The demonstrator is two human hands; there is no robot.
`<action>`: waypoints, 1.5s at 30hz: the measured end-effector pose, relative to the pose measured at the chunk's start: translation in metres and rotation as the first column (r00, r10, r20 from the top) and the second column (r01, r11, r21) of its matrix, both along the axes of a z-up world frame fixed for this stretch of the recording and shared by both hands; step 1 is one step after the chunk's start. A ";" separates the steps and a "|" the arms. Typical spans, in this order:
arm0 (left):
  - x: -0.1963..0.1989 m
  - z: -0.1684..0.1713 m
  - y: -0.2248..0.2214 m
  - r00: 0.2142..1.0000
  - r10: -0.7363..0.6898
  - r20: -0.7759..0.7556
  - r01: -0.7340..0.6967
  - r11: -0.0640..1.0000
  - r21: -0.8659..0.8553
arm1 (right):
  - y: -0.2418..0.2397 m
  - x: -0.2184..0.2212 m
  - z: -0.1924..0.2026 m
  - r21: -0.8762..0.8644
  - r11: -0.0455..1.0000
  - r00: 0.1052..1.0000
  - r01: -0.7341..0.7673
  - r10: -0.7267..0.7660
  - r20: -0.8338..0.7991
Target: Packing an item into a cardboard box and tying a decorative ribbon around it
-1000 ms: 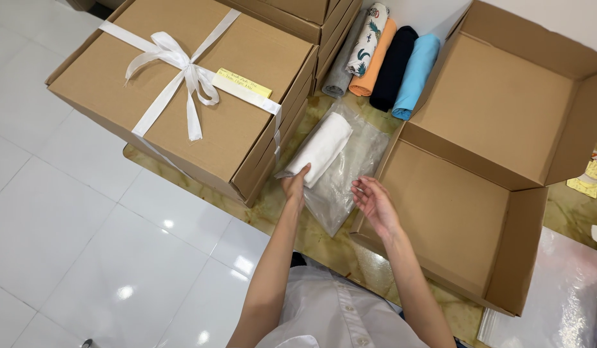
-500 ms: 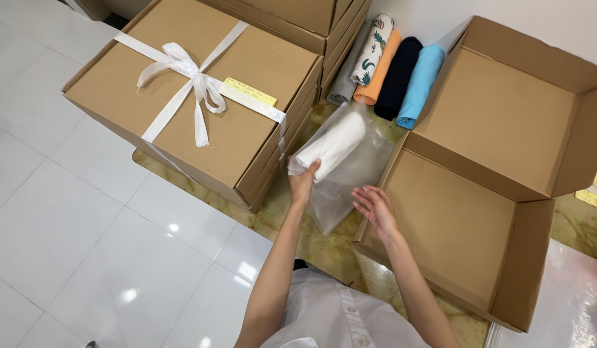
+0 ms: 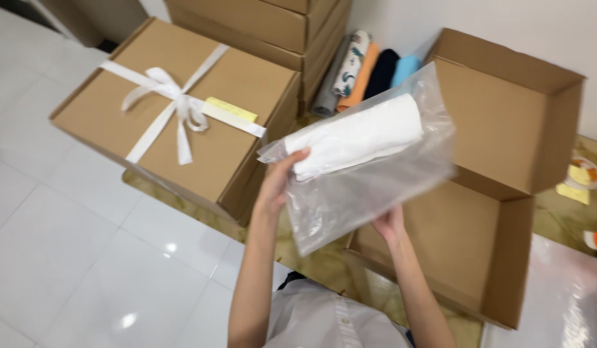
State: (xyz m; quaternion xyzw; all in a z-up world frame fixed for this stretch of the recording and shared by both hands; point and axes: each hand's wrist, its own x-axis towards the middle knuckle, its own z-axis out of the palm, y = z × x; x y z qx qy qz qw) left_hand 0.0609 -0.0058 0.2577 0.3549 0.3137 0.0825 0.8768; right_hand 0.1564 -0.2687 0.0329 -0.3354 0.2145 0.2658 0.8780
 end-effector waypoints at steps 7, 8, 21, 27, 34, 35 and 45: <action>0.026 -0.043 -0.051 0.937 -0.349 0.015 0.349 0.934 -0.080 | -0.105 -0.011 0.066 -0.040 0.997 0.995 0.070 -0.067 0.075; 0.030 -0.048 -0.063 0.908 -0.419 -0.012 0.418 0.907 -0.048 | -0.125 -0.012 0.076 -0.049 0.996 0.993 0.074 -0.068 0.101; 0.122 -0.197 -0.175 0.741 -0.648 -0.174 0.670 0.732 0.128 | -0.307 -0.029 0.099 -0.814 0.569 0.971 -0.117 0.237 0.026; 0.146 -0.241 -0.178 0.693 -0.653 -0.305 0.718 0.662 0.214 | -0.342 0.009 0.010 -0.797 0.602 0.987 -0.038 0.150 0.066; 0.219 -0.285 -0.212 0.781 -0.588 -0.212 0.622 0.703 0.345 | -0.358 0.086 -0.058 -0.792 0.600 0.981 0.112 0.061 0.185; 0.241 -0.315 -0.212 0.801 -0.565 -0.197 0.594 0.708 0.381 | -0.363 0.098 -0.066 -0.826 0.539 0.975 0.163 0.041 0.219; 0.298 -0.370 -0.234 0.835 -0.386 -0.392 0.550 0.572 0.609 | -0.396 0.167 -0.166 -0.954 0.206 0.975 0.220 -0.013 0.222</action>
